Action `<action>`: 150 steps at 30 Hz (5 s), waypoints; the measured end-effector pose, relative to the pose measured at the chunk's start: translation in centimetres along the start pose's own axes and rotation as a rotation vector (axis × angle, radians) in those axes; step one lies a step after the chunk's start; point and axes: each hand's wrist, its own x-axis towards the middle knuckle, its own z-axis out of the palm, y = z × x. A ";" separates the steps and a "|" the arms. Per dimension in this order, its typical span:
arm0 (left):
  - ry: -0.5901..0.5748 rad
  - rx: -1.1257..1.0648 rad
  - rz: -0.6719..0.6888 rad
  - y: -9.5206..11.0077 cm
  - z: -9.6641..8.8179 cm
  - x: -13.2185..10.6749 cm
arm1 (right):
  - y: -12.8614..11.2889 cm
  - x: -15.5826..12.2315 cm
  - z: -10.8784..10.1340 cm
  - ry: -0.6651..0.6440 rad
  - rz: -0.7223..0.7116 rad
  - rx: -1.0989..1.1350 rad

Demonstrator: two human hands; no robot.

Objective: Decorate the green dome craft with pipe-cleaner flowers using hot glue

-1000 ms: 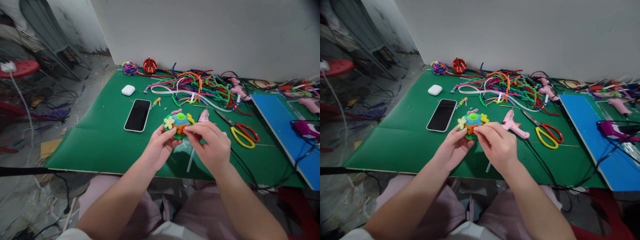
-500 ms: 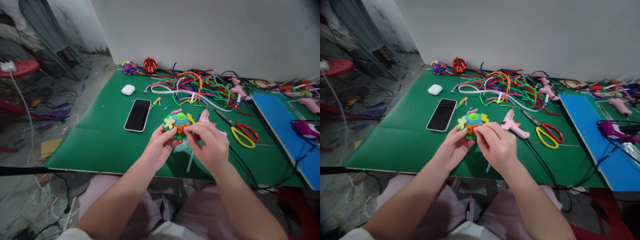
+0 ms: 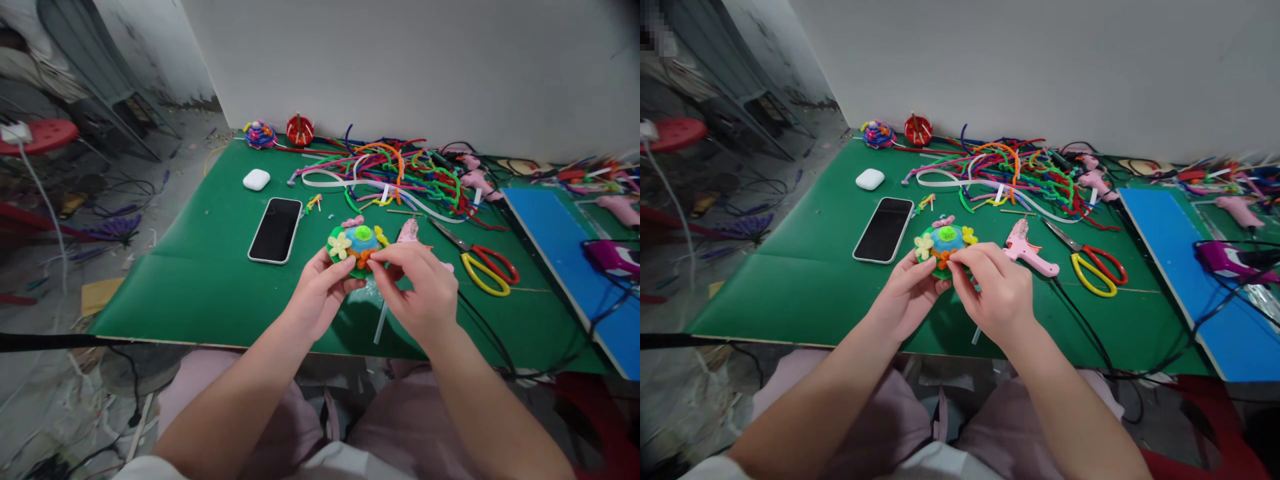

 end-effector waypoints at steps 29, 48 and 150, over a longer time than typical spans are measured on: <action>-0.007 -0.075 -0.008 0.5 -0.1 0.0 | -0.1 -0.7 0.2 0.041 -0.191 -0.126; 0.011 -0.023 0.001 0.4 -0.1 0.0 | 0.4 -0.9 0.4 0.033 -0.213 -0.169; -0.002 0.097 0.081 0.5 -0.5 0.0 | 0.2 -0.4 0.7 0.039 -0.030 0.127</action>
